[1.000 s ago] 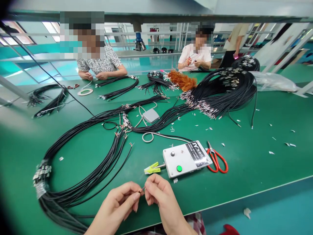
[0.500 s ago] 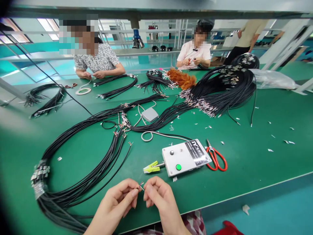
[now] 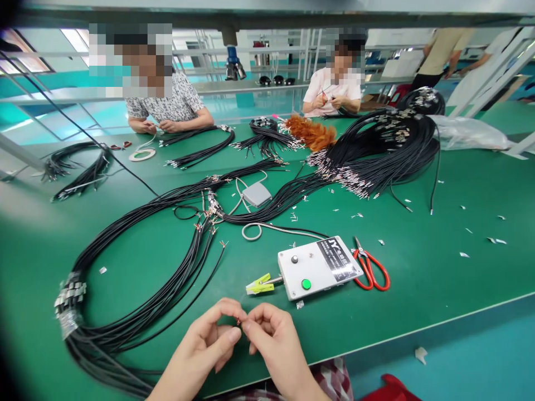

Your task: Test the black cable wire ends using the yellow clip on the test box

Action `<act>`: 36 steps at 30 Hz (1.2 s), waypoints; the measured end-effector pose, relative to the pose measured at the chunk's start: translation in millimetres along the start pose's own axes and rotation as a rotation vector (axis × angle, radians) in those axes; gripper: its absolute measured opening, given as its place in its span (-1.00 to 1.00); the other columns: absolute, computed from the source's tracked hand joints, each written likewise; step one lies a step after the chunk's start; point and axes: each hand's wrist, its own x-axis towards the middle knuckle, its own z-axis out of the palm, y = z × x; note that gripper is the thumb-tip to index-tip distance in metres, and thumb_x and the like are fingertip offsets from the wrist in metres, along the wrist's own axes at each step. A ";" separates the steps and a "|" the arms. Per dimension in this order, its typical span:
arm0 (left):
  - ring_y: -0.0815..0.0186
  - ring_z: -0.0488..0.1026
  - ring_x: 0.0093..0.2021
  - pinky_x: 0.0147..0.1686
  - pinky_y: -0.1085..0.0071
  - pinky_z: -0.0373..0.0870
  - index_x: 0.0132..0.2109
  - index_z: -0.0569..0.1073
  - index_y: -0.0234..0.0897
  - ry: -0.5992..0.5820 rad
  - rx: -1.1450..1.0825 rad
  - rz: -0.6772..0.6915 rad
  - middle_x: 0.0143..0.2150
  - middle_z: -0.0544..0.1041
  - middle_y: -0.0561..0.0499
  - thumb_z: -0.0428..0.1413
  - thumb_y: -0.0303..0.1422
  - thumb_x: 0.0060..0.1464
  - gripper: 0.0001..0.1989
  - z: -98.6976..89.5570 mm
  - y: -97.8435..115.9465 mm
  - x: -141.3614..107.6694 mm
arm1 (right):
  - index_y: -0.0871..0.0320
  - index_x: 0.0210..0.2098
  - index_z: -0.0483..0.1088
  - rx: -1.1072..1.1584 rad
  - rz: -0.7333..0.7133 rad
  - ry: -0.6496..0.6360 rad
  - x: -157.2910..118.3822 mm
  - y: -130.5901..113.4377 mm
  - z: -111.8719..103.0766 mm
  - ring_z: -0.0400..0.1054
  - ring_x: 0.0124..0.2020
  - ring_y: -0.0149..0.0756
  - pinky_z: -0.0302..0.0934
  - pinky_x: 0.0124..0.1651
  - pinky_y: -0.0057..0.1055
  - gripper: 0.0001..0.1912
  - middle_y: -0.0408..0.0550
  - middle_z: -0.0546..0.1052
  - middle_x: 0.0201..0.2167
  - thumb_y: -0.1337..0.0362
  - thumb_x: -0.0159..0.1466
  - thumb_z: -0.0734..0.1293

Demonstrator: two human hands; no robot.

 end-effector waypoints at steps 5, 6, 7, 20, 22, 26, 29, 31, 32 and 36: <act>0.56 0.01 -0.75 -0.68 0.59 -0.16 -0.34 0.40 -0.28 0.171 -0.018 -0.103 -0.75 0.14 0.27 0.20 0.02 0.06 -0.58 2.5 -6.3 0.7 | 0.15 -0.46 0.31 -0.187 -0.025 -0.024 -0.5 -4.8 -0.8 0.17 -0.54 -0.43 0.08 -0.43 -0.46 -0.65 -0.24 0.28 -0.61 0.00 0.24 0.32; 0.55 0.00 -0.73 -0.68 0.59 -0.15 -0.35 0.39 -0.28 0.167 -0.002 -0.093 -0.75 0.12 0.28 0.21 0.04 0.04 -0.56 2.8 -6.2 0.5 | 0.15 -0.45 0.33 -0.246 -0.056 -0.025 -0.9 -6.4 -2.7 0.17 -0.53 -0.42 0.09 -0.42 -0.45 -0.69 -0.23 0.30 -0.59 0.05 0.26 0.30; 0.54 0.02 -0.71 -0.67 0.59 -0.13 -0.38 0.39 -0.29 0.158 0.020 -0.073 -0.71 0.13 0.26 0.21 0.05 0.02 -0.55 2.9 -5.5 0.3 | 0.15 -0.44 0.34 -0.314 -0.097 -0.022 -1.5 -8.1 -5.3 0.18 -0.51 -0.41 0.10 -0.41 -0.45 -0.72 -0.22 0.31 -0.56 0.09 0.28 0.29; 0.38 0.23 -0.51 -0.49 0.49 0.20 -0.39 0.39 -0.26 0.002 0.427 0.167 -0.50 0.28 0.10 0.01 -0.26 0.26 -0.73 -3.4 1.8 2.4 | 0.10 -0.38 0.40 -1.310 -0.869 -0.011 -3.0 -25.3 -25.0 0.30 -0.39 -0.28 -0.01 -0.32 -0.32 -0.80 -0.14 0.49 -0.43 0.34 0.38 0.25; 0.31 0.34 -0.38 -0.34 0.43 0.28 -0.38 0.43 -0.25 0.008 0.607 0.315 -0.39 0.38 0.01 -0.06 -0.39 0.28 -0.73 -5.2 6.9 3.0 | 0.11 -0.38 0.41 -1.381 -0.908 -0.003 2.6 -33.9 -29.5 0.30 -0.37 -0.27 -0.02 -0.32 -0.30 -0.84 -0.14 0.51 -0.42 0.36 0.35 0.29; 0.31 0.34 -0.40 -0.37 0.45 0.28 -0.37 0.42 -0.24 0.059 0.616 0.297 -0.41 0.39 0.03 -0.03 -0.40 0.26 -0.76 -9.0 12.2 11.2 | 0.15 -0.16 0.44 -1.499 -0.851 0.034 22.7 -50.2 -40.4 0.35 -0.15 -0.16 0.05 -0.17 -0.25 -0.77 -0.07 0.58 -0.19 0.38 0.20 0.46; 0.39 0.19 -0.54 -0.55 0.50 0.12 -0.41 0.38 -0.25 0.099 0.453 0.164 -0.52 0.25 0.12 0.03 -0.33 0.20 -0.79 -11.3 10.2 20.8 | 0.16 -0.18 0.45 -1.624 -0.763 -0.027 41.3 -54.3 -42.7 0.36 -0.12 -0.13 0.04 -0.14 -0.22 -0.71 -0.05 0.60 -0.18 0.39 0.12 0.52; 0.43 0.10 -0.58 -0.60 0.52 0.03 -0.41 0.35 -0.26 0.109 0.355 0.101 -0.55 0.18 0.17 0.04 -0.26 0.17 -0.78 -12.5 7.4 26.9 | 0.15 -0.32 0.47 -1.657 -0.726 -0.051 50.0 -53.7 -41.5 0.37 -0.19 -0.16 0.03 -0.17 -0.22 -0.82 -0.09 0.60 -0.31 0.42 0.12 0.51; 0.44 0.08 -0.59 -0.61 0.52 0.00 -0.40 0.35 -0.26 0.114 0.330 0.082 -0.55 0.17 0.18 0.04 -0.23 0.16 -0.77 -13.1 5.7 29.7 | 0.15 -0.38 0.46 -1.659 -0.716 -0.046 52.6 -53.1 -40.6 0.37 -0.21 -0.18 0.02 -0.18 -0.23 -0.84 -0.11 0.59 -0.36 0.43 0.12 0.50; 0.44 0.06 -0.60 -0.62 0.52 -0.05 -0.38 0.33 -0.26 0.152 0.344 0.070 -0.55 0.18 0.18 0.02 -0.18 0.15 -0.75 -14.3 -2.0 38.5 | 0.14 -0.47 0.43 -1.660 -0.671 -0.024 53.9 -53.3 -38.3 0.35 -0.26 -0.24 0.00 -0.14 -0.26 -0.84 -0.15 0.54 -0.45 0.46 0.14 0.47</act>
